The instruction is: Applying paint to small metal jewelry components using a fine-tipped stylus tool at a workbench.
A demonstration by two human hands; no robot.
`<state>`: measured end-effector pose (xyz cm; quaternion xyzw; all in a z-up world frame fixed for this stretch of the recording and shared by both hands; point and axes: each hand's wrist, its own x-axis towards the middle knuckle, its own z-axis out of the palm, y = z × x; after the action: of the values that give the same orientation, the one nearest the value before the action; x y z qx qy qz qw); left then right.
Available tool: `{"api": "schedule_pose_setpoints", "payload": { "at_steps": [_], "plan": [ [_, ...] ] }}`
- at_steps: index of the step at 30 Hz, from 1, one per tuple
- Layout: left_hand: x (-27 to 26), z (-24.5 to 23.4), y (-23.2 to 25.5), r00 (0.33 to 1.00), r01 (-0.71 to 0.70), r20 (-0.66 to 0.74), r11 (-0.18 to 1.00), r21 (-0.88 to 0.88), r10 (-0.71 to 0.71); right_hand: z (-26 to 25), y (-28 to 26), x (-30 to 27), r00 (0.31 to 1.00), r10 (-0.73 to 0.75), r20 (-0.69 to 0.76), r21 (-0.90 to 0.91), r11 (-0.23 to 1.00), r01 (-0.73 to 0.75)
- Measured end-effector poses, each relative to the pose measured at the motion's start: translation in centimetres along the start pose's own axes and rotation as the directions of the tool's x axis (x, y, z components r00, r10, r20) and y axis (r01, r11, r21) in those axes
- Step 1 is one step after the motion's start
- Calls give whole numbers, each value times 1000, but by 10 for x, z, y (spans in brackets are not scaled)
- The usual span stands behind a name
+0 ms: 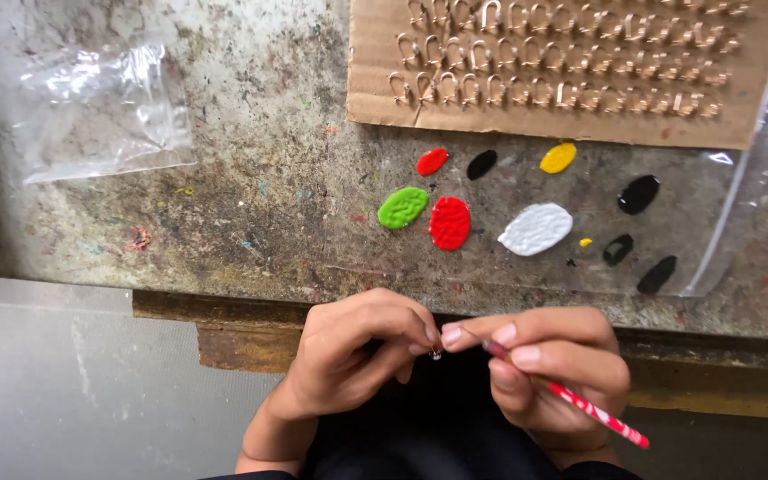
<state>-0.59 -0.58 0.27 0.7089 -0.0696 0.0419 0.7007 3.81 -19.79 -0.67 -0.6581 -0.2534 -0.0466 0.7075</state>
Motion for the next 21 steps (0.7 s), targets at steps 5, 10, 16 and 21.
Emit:
{"api": "schedule_pose_setpoints", "payload": {
  "at_steps": [5, 10, 16, 21],
  "plan": [
    [-4, 5, 10, 997, -60, -48, 997, 48, 62, 0, -1, -1, 995, -98, 12, -41, 994, 98],
    [-8, 13, 22, 993, -71, -90, 996, 55, 76, 2, -3, -6, 981, -190, -48, -55, 981, 188],
    [-13, 17, 27, 994, -21, -112, 999, -28, 18, 7, -11, -4, 967, -208, -148, -118, 974, 191],
    [-14, 15, 32, 994, -5, -113, 1000, -16, 3, 10, -13, -5, 967, -208, -147, -66, 977, 200]
  ]
}}
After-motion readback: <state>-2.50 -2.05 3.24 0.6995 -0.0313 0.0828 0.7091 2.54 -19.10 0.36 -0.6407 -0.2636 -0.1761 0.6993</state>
